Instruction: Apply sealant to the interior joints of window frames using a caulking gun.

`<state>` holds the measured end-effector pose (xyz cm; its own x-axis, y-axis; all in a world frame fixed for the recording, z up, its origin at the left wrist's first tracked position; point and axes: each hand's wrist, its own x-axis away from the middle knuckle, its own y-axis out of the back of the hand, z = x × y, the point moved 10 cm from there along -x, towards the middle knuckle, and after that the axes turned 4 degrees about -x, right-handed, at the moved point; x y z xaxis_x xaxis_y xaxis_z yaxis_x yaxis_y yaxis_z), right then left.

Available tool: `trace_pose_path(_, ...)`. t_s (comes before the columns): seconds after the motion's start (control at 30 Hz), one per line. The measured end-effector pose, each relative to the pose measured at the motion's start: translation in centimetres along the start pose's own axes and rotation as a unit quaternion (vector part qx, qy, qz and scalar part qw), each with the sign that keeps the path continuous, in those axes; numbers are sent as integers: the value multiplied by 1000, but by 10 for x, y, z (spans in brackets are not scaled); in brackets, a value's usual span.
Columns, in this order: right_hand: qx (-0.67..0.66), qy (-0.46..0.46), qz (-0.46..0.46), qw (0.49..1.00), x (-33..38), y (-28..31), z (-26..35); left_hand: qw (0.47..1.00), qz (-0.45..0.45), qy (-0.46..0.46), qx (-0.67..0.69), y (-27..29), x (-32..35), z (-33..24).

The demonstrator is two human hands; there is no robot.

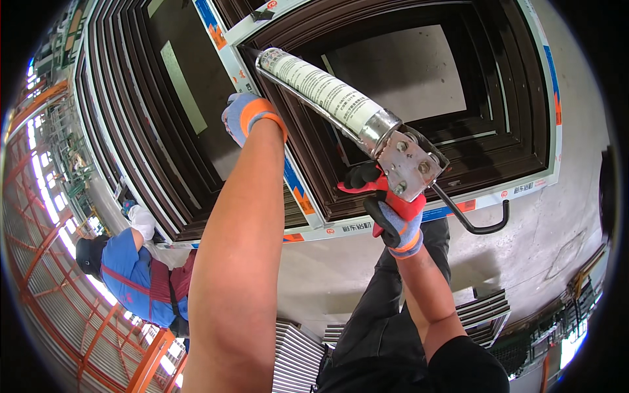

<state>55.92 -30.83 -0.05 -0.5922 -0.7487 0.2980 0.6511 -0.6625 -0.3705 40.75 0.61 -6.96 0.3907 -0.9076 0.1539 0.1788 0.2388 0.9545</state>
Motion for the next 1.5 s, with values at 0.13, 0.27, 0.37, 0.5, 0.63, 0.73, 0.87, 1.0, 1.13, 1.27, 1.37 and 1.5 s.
trace_pose_path(0.13,28,-47,-38,998,3,9,-26,989,-5,-79,-121,0,6,-18)
trace_pose_path(0.27,113,140,-31,983,1,9,2,959,52,-128,-247,-8,15,-29)
trace_pose_path(0.37,111,58,-25,992,4,10,8,983,33,-88,-159,-1,11,-21)
trace_pose_path(0.5,75,-6,-42,996,7,17,6,990,27,-75,-120,1,18,-23)
trace_pose_path(0.63,143,85,-32,986,3,9,21,979,26,-106,-170,-9,-1,-20)
trace_pose_path(0.73,91,70,-39,993,1,15,25,934,3,-150,-326,-3,15,-32)
trace_pose_path(0.87,177,3,-2,984,3,18,35,925,3,-141,-352,-1,19,-34)
trace_pose_path(1.0,-3,-133,-83,988,26,40,8,911,-13,-174,-374,-13,9,-36)
trace_pose_path(1.13,-118,-103,-103,982,33,34,2,883,-22,-194,-427,-22,-7,-33)
trace_pose_path(1.27,-63,-123,-95,986,27,34,-29,736,-45,-312,-599,-33,7,-48)
trace_pose_path(1.37,-88,-101,-65,989,11,24,-35,664,0,-342,-665,-40,19,-47)
trace_pose_path(1.5,-187,-91,-79,975,6,17,-46,668,14,-344,-660,-33,24,-47)
